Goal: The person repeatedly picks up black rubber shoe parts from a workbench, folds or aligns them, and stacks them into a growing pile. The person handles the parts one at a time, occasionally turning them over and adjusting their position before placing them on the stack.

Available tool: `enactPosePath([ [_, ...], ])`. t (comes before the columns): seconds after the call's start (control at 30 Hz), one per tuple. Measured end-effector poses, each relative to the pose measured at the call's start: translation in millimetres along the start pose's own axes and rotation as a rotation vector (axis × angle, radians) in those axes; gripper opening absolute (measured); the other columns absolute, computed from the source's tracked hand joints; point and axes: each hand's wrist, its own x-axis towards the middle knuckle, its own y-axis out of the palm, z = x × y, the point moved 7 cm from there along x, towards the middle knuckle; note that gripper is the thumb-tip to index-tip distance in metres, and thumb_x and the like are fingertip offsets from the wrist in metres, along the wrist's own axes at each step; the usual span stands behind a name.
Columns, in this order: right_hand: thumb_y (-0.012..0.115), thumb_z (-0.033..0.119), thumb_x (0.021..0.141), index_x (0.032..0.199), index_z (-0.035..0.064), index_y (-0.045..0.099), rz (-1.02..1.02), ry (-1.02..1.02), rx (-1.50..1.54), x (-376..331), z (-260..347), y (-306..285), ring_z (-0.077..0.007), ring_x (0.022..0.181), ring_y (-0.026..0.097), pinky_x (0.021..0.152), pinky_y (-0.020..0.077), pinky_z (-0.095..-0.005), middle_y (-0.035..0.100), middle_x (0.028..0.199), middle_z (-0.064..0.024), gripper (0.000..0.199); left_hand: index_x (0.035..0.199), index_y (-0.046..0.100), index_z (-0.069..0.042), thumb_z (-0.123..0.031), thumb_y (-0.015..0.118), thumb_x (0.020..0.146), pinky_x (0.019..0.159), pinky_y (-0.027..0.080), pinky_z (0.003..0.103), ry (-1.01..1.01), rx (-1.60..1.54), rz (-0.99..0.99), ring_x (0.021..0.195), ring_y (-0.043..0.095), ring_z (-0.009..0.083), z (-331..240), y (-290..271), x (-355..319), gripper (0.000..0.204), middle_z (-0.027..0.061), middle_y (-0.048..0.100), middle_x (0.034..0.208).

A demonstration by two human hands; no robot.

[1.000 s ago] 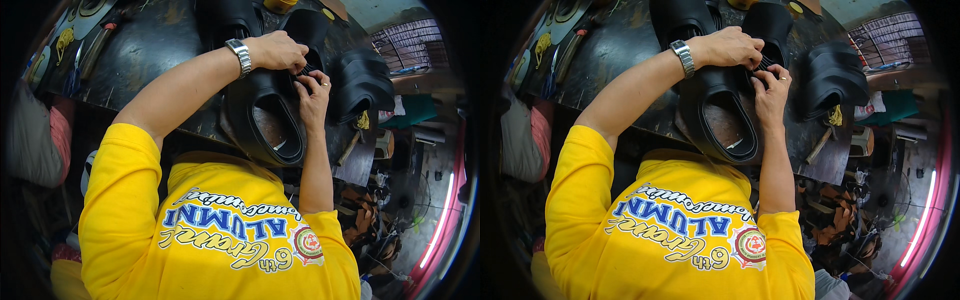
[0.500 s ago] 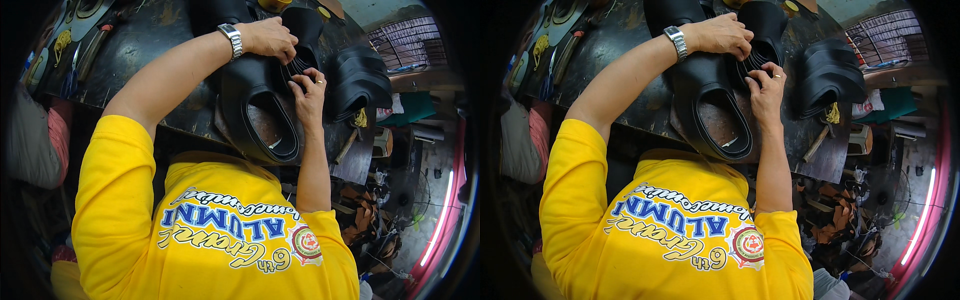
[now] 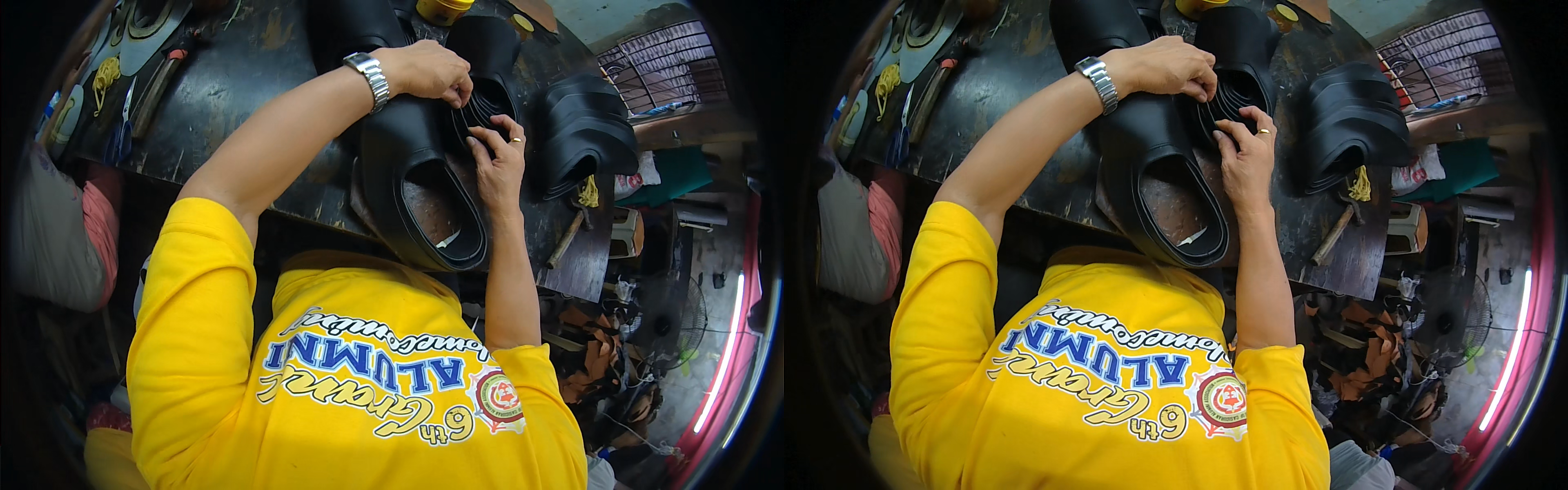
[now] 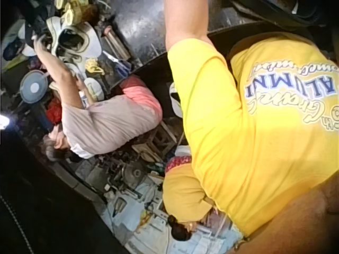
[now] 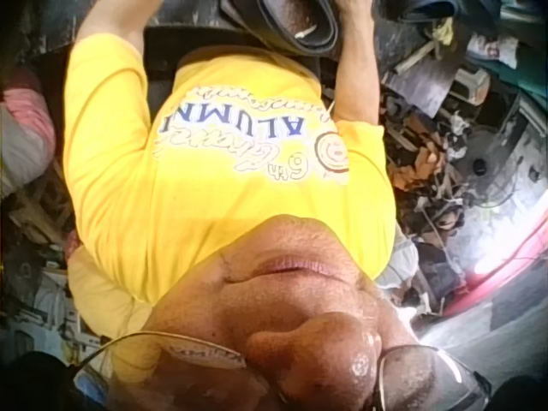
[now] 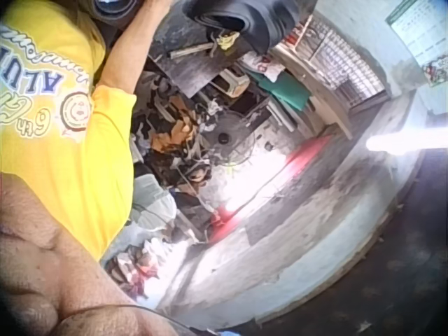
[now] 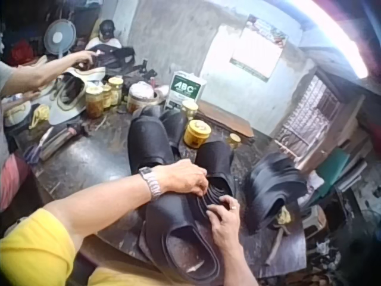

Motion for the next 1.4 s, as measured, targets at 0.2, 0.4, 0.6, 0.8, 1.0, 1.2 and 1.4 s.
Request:
enactPosePath([
  [0.2,0.075,0.005,0.083,0.1,0.0053,0.077,-0.061,0.023,0.104,-2,-4,-3,-0.0296,0.115,0.058,0.098,0.0472,-0.0372,0.062,0.119,-0.0121,0.018,0.11,0.072,-0.017,-0.024,0.079,0.083,0.081,0.053,0.036,0.016,-0.039,-0.11,0.097,0.068,0.0234,-11,0,-16,0.029,0.0063,0.069,0.099],
  [0.4,0.076,0.008,0.083,0.104,0.0059,0.076,-0.089,-0.066,0.009,-12,1,-2,-0.033,0.122,0.056,0.103,0.0452,-0.041,0.061,0.126,-0.0135,0.021,0.105,0.072,-0.017,-0.029,0.078,0.082,0.077,0.051,0.037,0.021,0.023,-0.15,0.091,0.068,0.0213,-10,-2,-16,0.026,0.0036,0.07,0.096],
  [0.6,0.08,0.019,0.081,0.138,0.0088,0.054,-0.045,-0.223,-0.163,-25,14,-1,-0.0375,0.135,0.046,0.111,0.036,-0.0491,0.05,0.143,-0.0163,0.064,0.1,0.071,-0.016,-0.029,0.077,0.083,0.08,0.052,0.038,-0.049,0.02,-0.187,0.094,0.068,0.0227,-1,5,-9,0.022,0.0048,0.068,0.107],
  [0.8,0.083,0.037,0.075,0.152,0.0106,0.039,-0.02,-0.216,-0.369,-5,8,3,-0.0351,0.143,0.035,0.114,0.0275,-0.0599,0.047,0.147,-0.015,0.093,0.129,0.059,-0.01,-0.022,0.083,0.078,0.097,0.052,0.043,0.042,-0.143,-0.225,0.116,0.063,0.0311,0,6,-6,0.058,0.0092,0.052,0.141],
  [1.0,0.083,0.048,0.074,0.139,0.008,0.054,-0.044,-0.257,-0.392,26,-3,11,-0.0323,0.128,0.047,0.106,0.0361,-0.051,0.056,0.133,-0.0129,0.081,0.14,0.053,-0.01,-0.025,0.08,0.081,0.104,0.05,0.042,-0.024,-0.097,-0.18,0.121,0.06,0.033,1,9,1,0.067,0.0106,0.05,0.146],
  [1.2,0.08,0.05,0.076,0.124,0.0075,0.062,-0.169,-0.25,-0.401,34,-8,19,-0.0287,0.116,0.052,0.096,0.04,-0.0453,0.062,0.118,-0.0086,0.066,0.131,0.063,-0.006,-0.02,0.079,0.08,0.097,0.052,0.043,-0.034,-0.006,-0.184,0.115,0.063,0.0329,8,13,12,0.055,0.0109,0.06,0.13],
  [1.4,0.078,0.051,0.08,0.131,0.0094,0.06,-0.096,-0.208,-0.243,33,-7,9,-0.0321,0.126,0.049,0.106,0.0358,-0.0469,0.06,0.127,-0.0124,0.068,0.134,0.063,-0.01,-0.021,0.075,0.085,0.099,0.051,0.041,-0.061,0.057,-0.233,0.116,0.063,0.0312,-11,-14,7,0.051,0.0105,0.06,0.136],
])
